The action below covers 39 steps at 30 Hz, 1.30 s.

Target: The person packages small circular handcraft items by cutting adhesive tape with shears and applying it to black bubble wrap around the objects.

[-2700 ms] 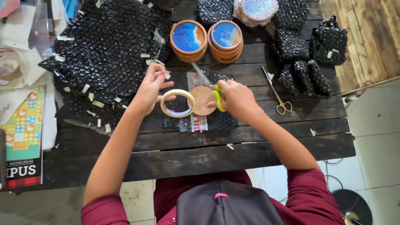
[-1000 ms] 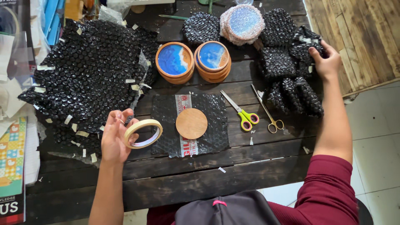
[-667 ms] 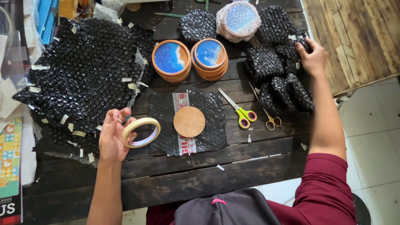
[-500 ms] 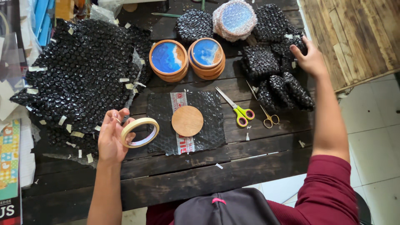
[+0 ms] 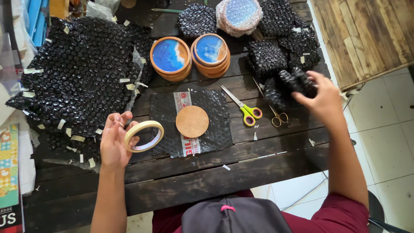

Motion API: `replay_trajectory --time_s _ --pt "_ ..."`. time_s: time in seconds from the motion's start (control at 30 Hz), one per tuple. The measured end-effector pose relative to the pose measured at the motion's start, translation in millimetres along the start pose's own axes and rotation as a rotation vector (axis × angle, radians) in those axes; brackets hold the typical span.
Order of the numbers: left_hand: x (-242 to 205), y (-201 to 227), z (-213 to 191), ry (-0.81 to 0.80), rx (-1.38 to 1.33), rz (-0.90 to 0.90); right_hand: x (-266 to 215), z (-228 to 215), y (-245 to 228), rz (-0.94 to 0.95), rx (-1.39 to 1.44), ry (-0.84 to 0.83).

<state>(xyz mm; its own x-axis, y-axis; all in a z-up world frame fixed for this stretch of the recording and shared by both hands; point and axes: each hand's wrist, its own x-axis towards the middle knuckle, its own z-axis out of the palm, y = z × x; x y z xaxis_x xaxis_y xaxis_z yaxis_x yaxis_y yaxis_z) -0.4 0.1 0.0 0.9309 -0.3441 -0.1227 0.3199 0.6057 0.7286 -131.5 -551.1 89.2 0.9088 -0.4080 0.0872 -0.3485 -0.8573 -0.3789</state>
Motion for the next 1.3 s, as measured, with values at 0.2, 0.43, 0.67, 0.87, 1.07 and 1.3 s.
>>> replay_trajectory --time_s 0.2,0.43,0.67,0.87,1.07,1.3 --pt "-2 3 4 -0.008 0.002 0.005 16 -19 39 -0.043 0.209 0.220" --pt "-1 3 5 0.016 0.008 0.000 52 10 145 0.623 0.984 0.334" --pt "-2 2 4 0.006 0.002 -0.008 45 44 150 0.763 0.740 0.180" --pt "-2 1 4 0.010 -0.005 -0.004 27 -7 50 0.686 0.540 -0.019" --pt "-1 2 4 0.008 -0.002 -0.002 12 -11 70 0.241 0.621 0.266" --pt "-2 0 5 0.004 -0.008 0.000 2 40 68 -0.502 -0.757 0.694"
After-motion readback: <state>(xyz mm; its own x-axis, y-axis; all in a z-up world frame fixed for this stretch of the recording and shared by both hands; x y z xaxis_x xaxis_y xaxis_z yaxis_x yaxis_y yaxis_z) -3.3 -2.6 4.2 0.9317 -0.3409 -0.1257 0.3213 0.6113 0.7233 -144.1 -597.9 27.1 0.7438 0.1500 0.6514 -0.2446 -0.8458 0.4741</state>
